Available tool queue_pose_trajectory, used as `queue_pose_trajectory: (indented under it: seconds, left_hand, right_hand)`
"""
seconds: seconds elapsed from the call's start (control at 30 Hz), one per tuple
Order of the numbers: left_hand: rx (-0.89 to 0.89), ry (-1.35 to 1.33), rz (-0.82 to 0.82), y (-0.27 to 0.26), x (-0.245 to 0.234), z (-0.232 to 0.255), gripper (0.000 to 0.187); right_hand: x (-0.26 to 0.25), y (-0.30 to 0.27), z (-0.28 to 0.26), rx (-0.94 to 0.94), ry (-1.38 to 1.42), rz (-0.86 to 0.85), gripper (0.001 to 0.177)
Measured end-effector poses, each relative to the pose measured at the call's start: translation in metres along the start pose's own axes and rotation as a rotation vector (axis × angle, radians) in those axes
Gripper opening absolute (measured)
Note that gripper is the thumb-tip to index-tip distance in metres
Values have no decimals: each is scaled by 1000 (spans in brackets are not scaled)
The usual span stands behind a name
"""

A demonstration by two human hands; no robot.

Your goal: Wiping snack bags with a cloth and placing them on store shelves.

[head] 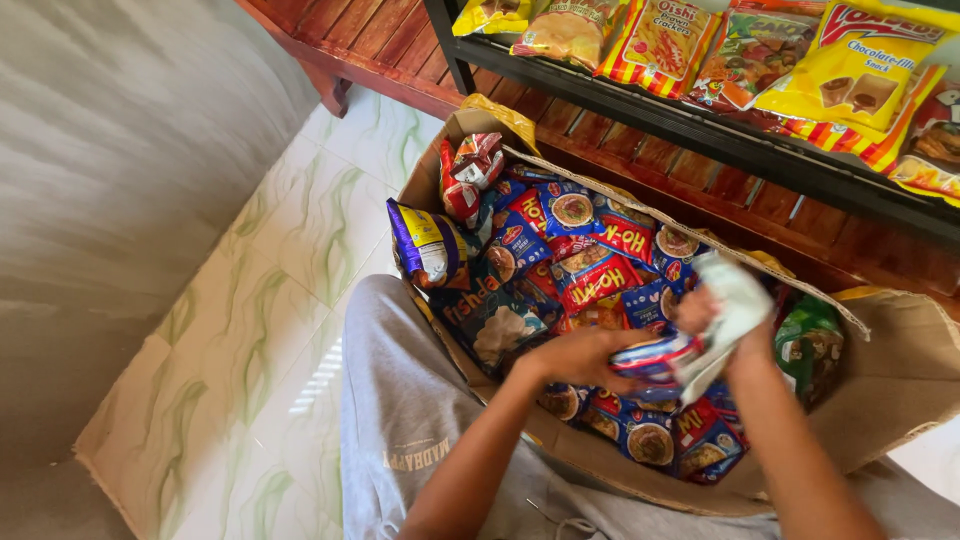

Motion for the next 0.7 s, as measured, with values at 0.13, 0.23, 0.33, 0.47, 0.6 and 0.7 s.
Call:
queue_pose_trajectory:
  seconds: [0.13, 0.23, 0.33, 0.47, 0.6, 0.7]
  left_hand:
    - [22, -628, -124, -21, -6, -51, 77]
    - [-96, -523, 114, -26, -23, -55, 69]
    - [-234, -394, 179, -17, -25, -45, 76]
    - [-173, -248, 129, 0, -12, -22, 85]
    - [-44, 130, 143, 3, 3, -30, 87]
    - [-20, -187, 92, -9, -13, 2, 70]
  right_hand:
    - [-45, -33, -52, -60, 294, -113, 44]
    - [19, -32, -49, -59, 324, 217, 54]
    - [77, -65, -58, -136, -66, 315, 50]
    - [136, -44, 0, -224, -590, 419, 46]
    - [55, -18, 48, -295, -1115, 492, 45]
    - [-23, -8, 56, -134, -940, 716, 68]
Point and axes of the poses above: each hand's wrist, its own y-axis towards the middle knuckle, its own x-axis out of the palm, z = x × y, the point moved 1 cm from there along y, towards the middle knuckle, and after that the axes turned 7 degrees about z, right-handed, at the moved point
